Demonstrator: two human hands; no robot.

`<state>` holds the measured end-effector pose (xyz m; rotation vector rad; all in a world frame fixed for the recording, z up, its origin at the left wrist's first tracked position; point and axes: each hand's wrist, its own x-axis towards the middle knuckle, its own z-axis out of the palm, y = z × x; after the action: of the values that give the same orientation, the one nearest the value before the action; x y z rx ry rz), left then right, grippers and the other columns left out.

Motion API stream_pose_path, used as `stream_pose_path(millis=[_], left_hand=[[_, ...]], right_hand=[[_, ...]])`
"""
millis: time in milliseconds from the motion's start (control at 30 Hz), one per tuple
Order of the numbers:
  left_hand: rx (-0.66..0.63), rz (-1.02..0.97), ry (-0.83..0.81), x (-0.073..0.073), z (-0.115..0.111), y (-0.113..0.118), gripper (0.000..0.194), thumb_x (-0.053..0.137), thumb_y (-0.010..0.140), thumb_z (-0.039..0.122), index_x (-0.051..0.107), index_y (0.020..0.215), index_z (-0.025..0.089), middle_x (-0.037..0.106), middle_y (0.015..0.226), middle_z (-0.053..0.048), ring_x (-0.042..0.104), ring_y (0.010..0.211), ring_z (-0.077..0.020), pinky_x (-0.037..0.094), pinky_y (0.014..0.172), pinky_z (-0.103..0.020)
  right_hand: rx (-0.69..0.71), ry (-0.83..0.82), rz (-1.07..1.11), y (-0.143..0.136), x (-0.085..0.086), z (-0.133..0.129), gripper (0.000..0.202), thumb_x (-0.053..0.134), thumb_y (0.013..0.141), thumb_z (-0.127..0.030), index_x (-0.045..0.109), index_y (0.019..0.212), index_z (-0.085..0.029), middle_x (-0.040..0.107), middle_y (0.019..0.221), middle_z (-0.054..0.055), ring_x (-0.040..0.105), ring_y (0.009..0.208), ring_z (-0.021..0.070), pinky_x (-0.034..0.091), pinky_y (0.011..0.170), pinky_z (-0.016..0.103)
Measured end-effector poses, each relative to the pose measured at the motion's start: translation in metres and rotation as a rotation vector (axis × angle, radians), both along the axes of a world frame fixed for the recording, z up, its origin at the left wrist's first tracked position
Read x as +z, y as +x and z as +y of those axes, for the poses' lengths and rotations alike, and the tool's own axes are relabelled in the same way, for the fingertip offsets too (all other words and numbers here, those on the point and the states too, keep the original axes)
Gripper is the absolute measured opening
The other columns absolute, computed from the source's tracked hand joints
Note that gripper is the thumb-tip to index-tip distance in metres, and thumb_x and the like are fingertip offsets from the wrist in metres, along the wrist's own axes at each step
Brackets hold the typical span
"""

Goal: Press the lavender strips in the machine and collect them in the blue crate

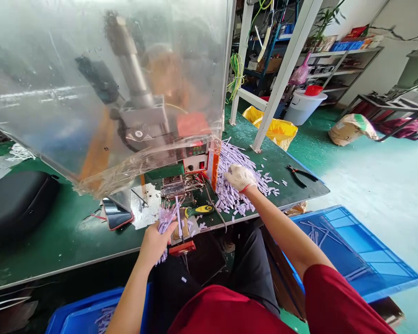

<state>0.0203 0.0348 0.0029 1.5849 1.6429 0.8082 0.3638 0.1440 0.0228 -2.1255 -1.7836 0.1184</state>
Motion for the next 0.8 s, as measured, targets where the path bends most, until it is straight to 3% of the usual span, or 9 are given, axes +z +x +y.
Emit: stream_pose_path(millis=[100,233,367,467,633,800], left_hand=[[-0.008,0.053,0.013,0.003,0.005,0.012,0.042,0.067,0.08,0.051,0.058,0.052,0.021,0.055,0.042,0.001,0.054,0.045,-0.0174,0.041,0.056,-0.028],[-0.018,0.042,0.006,0.01,0.006,0.016,0.04,0.067,0.079,0.048,0.056,0.051,0.022,0.053,0.041,0.001,0.052,0.044,-0.0174,0.04,0.054,-0.028],[-0.103,-0.028,-0.025,0.016,0.005,0.0,0.049,0.064,0.082,0.049,0.05,0.044,0.022,0.053,0.042,0.001,0.054,0.048,-0.017,0.046,0.064,-0.03],[-0.129,-0.125,-0.008,0.017,-0.002,-0.019,0.054,0.064,0.084,0.049,0.045,0.04,0.023,0.048,0.041,0.002,0.051,0.048,-0.0156,0.048,0.072,-0.032],[0.007,-0.274,0.043,0.017,-0.024,-0.04,0.05,0.067,0.084,0.042,0.047,0.042,0.022,0.047,0.043,0.003,0.049,0.05,-0.0147,0.046,0.069,-0.031],[0.053,-0.339,0.047,0.016,-0.043,-0.047,0.048,0.067,0.085,0.039,0.049,0.044,0.021,0.048,0.043,0.003,0.052,0.053,-0.0147,0.046,0.076,-0.031]], right_hand=[[0.011,-0.059,0.009,0.001,0.003,0.019,0.034,0.053,0.086,-0.028,0.068,0.111,-0.012,0.072,0.101,0.019,0.068,0.092,0.0282,0.046,0.075,0.031],[0.005,-0.08,0.184,0.014,0.0,0.015,0.045,0.057,0.075,-0.02,0.066,0.119,-0.014,0.072,0.085,0.011,0.067,0.076,0.022,0.044,0.066,0.027],[0.099,-0.1,0.404,0.034,-0.004,-0.023,0.02,0.056,0.077,-0.026,0.069,0.088,-0.016,0.065,0.065,0.004,0.059,0.059,0.0152,0.039,0.054,0.024],[0.206,-0.143,0.76,0.031,-0.007,-0.067,0.027,0.054,0.087,-0.04,0.06,0.073,-0.018,0.06,0.058,0.001,0.054,0.051,0.0126,0.039,0.048,0.023],[0.319,-0.294,1.246,-0.021,-0.01,-0.131,0.038,0.064,0.085,-0.054,0.052,0.074,-0.02,0.054,0.049,-0.004,0.044,0.038,0.0084,0.032,0.037,0.019],[0.537,-0.478,1.384,-0.096,-0.005,-0.134,0.038,0.063,0.087,-0.054,0.054,0.076,-0.019,0.058,0.05,-0.003,0.041,0.032,0.0067,0.027,0.031,0.017]])
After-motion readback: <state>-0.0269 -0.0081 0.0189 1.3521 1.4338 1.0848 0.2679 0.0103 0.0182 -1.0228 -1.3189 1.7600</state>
